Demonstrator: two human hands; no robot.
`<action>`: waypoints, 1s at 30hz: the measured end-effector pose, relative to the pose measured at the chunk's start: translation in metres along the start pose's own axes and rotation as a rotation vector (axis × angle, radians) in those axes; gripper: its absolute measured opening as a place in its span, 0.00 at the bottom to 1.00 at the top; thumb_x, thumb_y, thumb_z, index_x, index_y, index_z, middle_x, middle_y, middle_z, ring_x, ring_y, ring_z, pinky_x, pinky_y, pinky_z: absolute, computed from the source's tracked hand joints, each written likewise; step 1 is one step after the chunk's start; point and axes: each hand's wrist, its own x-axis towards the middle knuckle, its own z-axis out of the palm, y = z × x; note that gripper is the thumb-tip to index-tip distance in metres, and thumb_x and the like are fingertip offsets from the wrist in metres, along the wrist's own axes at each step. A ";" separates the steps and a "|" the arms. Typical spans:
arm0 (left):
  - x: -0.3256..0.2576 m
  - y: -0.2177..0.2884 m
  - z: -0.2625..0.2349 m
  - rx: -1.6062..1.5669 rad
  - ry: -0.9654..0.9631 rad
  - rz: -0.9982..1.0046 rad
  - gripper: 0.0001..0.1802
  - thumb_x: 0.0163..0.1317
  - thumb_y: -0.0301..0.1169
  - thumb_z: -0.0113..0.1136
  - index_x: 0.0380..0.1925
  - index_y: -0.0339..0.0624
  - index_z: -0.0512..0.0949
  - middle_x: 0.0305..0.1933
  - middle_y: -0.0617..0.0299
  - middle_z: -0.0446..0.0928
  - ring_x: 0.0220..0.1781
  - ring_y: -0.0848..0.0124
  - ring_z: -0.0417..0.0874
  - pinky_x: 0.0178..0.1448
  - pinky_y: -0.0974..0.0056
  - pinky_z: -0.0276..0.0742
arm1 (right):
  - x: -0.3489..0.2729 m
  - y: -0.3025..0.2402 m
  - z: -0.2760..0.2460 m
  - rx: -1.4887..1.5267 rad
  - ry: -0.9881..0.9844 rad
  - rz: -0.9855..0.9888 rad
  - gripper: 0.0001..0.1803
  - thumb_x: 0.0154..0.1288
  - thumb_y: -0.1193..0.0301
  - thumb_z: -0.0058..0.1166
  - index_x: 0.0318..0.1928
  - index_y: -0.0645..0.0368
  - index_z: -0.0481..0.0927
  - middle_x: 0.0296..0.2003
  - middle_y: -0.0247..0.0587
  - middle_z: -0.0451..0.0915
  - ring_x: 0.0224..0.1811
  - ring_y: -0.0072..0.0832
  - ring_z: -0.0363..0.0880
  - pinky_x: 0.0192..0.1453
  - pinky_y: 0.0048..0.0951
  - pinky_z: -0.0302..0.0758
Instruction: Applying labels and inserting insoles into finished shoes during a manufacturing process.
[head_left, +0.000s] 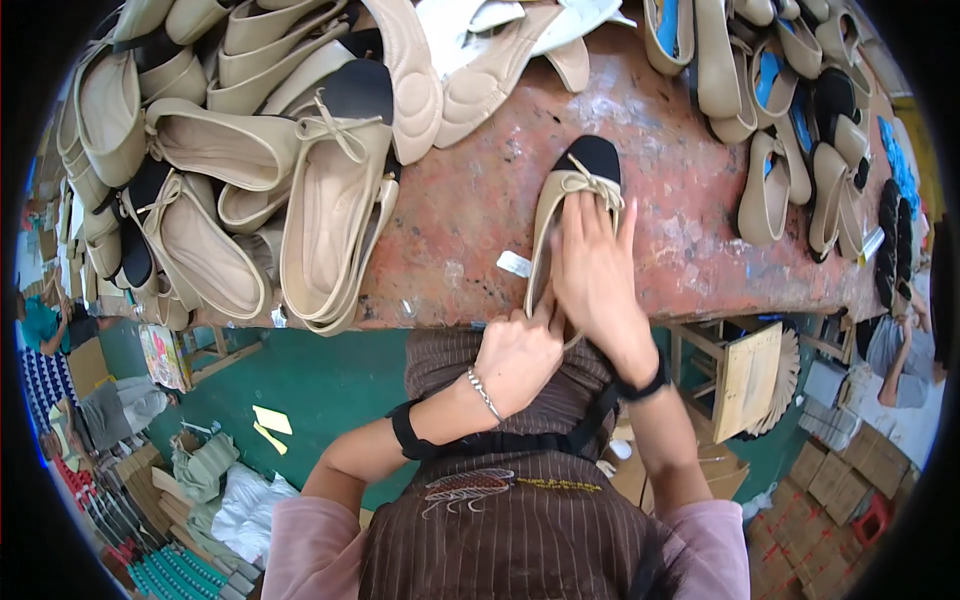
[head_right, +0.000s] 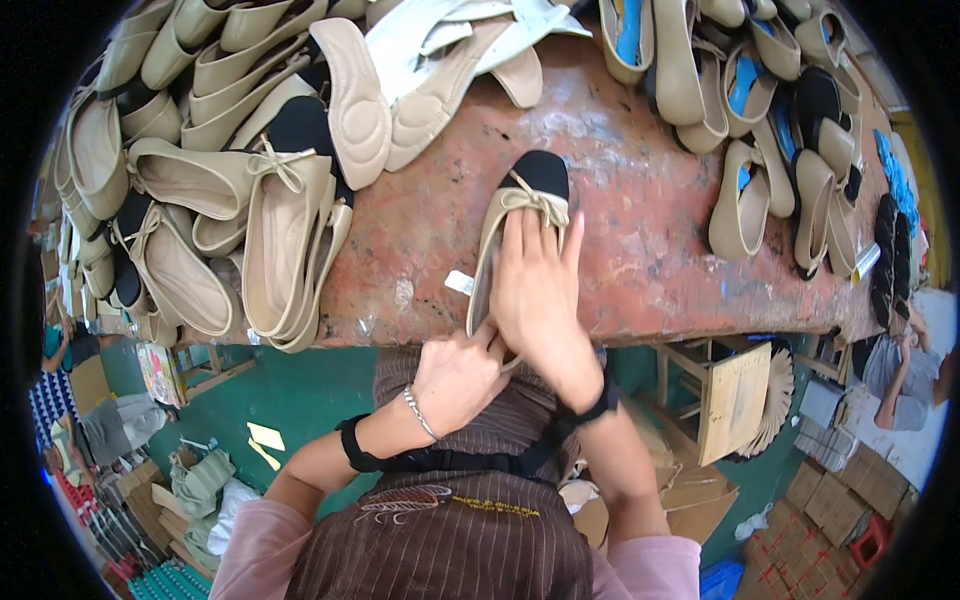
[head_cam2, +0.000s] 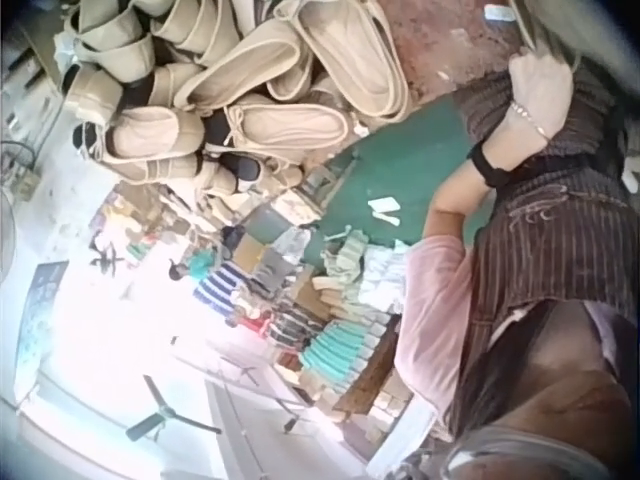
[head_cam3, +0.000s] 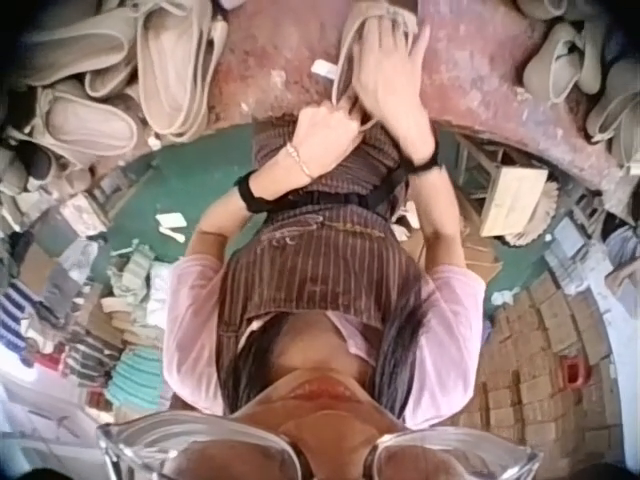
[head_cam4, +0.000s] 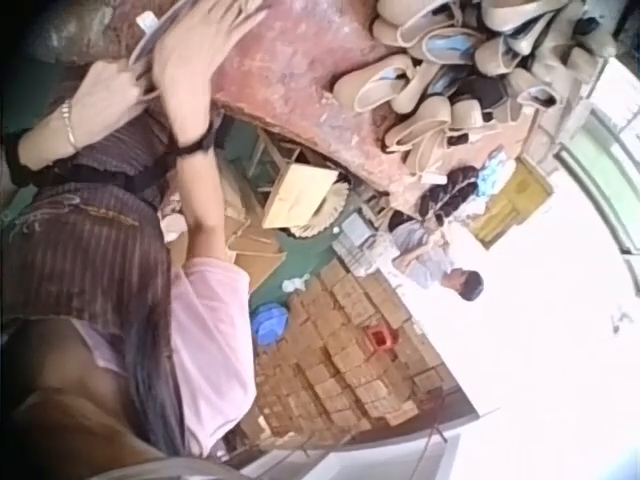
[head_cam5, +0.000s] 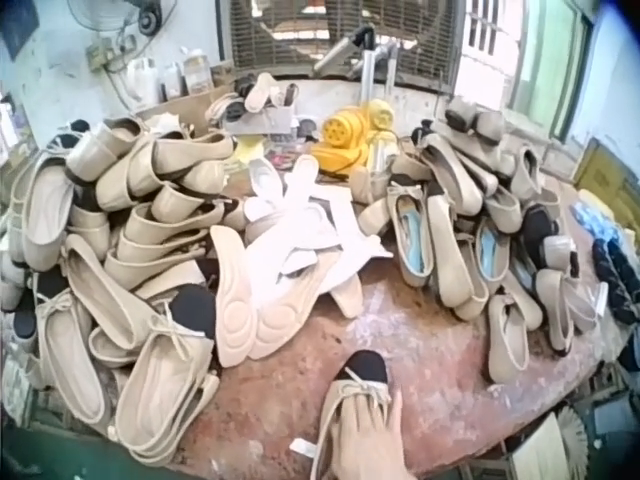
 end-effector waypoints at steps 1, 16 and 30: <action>-0.004 -0.003 0.002 0.007 -0.073 -0.007 0.17 0.50 0.36 0.71 0.35 0.35 0.83 0.51 0.43 0.79 0.29 0.58 0.85 0.31 0.58 0.83 | -0.018 -0.009 0.001 -0.005 -0.014 -0.073 0.23 0.65 0.73 0.49 0.58 0.74 0.71 0.55 0.64 0.75 0.59 0.54 0.75 0.78 0.63 0.45; -0.002 0.008 -0.002 0.004 -0.016 -0.010 0.28 0.52 0.35 0.67 0.52 0.28 0.78 0.63 0.40 0.74 0.32 0.59 0.86 0.35 0.60 0.83 | 0.033 0.011 0.030 -0.434 -0.146 -0.034 0.20 0.58 0.73 0.48 0.48 0.73 0.80 0.39 0.56 0.83 0.53 0.45 0.80 0.80 0.62 0.41; -0.072 -0.104 -0.193 0.344 0.270 -0.374 0.10 0.49 0.33 0.70 0.27 0.39 0.82 0.35 0.56 0.79 0.44 0.53 0.79 0.45 0.53 0.73 | 0.123 0.037 0.047 1.058 0.014 0.444 0.22 0.69 0.62 0.56 0.53 0.68 0.80 0.47 0.48 0.85 0.47 0.33 0.84 0.51 0.31 0.78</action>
